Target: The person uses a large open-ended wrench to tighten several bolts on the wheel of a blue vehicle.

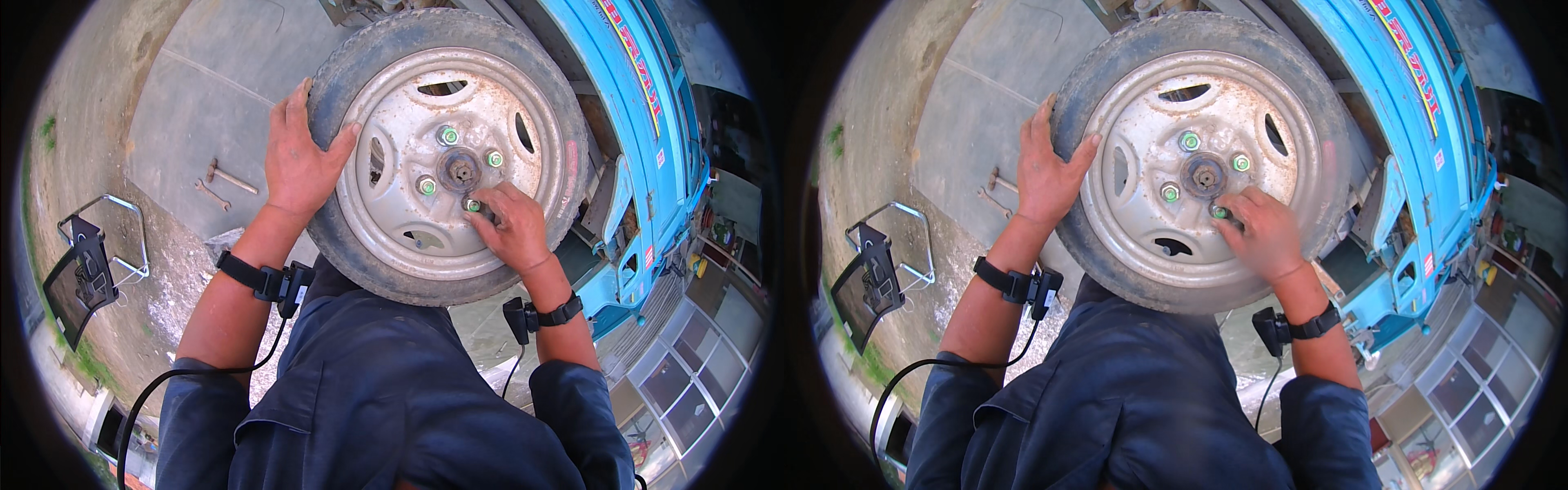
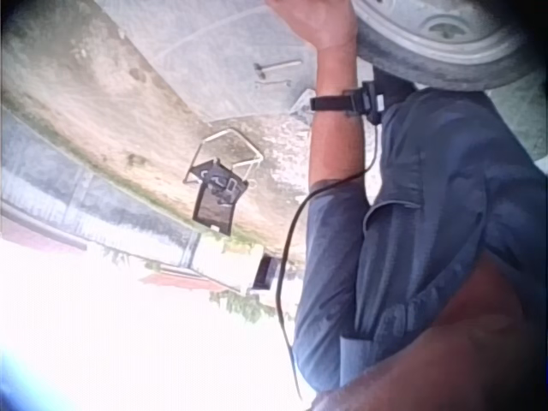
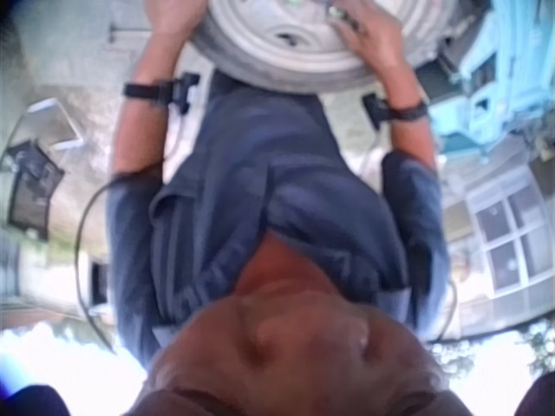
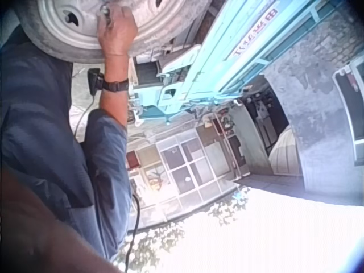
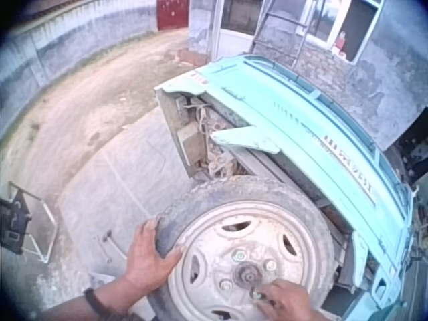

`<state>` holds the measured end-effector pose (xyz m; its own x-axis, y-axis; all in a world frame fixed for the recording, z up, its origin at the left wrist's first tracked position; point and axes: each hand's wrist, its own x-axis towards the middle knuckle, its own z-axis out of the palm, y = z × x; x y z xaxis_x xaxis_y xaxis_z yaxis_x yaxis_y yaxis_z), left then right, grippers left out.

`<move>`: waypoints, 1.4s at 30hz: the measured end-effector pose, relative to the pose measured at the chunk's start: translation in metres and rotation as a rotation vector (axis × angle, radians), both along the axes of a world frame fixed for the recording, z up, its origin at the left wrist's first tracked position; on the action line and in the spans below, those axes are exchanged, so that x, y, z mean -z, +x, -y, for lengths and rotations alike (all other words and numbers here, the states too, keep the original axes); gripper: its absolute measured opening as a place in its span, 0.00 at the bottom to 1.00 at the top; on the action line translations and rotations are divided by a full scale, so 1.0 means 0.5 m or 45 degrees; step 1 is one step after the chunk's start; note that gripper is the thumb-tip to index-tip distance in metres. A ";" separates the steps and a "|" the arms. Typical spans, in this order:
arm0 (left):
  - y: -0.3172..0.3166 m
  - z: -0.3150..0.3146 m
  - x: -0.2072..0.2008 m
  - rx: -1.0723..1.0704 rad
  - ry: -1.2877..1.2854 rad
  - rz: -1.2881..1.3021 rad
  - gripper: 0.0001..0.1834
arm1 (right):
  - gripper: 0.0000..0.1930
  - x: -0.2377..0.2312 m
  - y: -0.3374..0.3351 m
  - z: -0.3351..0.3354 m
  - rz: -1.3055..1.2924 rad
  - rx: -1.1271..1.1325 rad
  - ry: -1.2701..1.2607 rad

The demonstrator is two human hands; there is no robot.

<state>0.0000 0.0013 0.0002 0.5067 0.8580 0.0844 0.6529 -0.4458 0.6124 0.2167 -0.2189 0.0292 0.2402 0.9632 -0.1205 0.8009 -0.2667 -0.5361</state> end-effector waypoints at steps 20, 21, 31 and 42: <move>-0.003 0.005 0.001 -0.016 0.018 -0.005 0.43 | 0.14 0.022 -0.020 0.015 0.102 0.080 0.062; -0.003 0.005 0.001 -0.015 0.005 -0.007 0.43 | 0.14 0.016 -0.019 0.012 0.064 0.074 0.075; 0.000 0.004 0.001 -0.018 0.000 0.011 0.43 | 0.13 0.017 -0.017 0.012 0.044 0.082 0.045; -0.001 0.003 0.003 -0.012 0.026 0.050 0.42 | 0.14 0.012 -0.026 0.007 0.027 0.113 0.085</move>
<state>-0.0007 -0.0001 -0.0015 0.4946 0.8606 0.1214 0.6330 -0.4524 0.6282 0.2039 -0.2225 0.0234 0.3269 0.9437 -0.0508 0.7872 -0.3017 -0.5379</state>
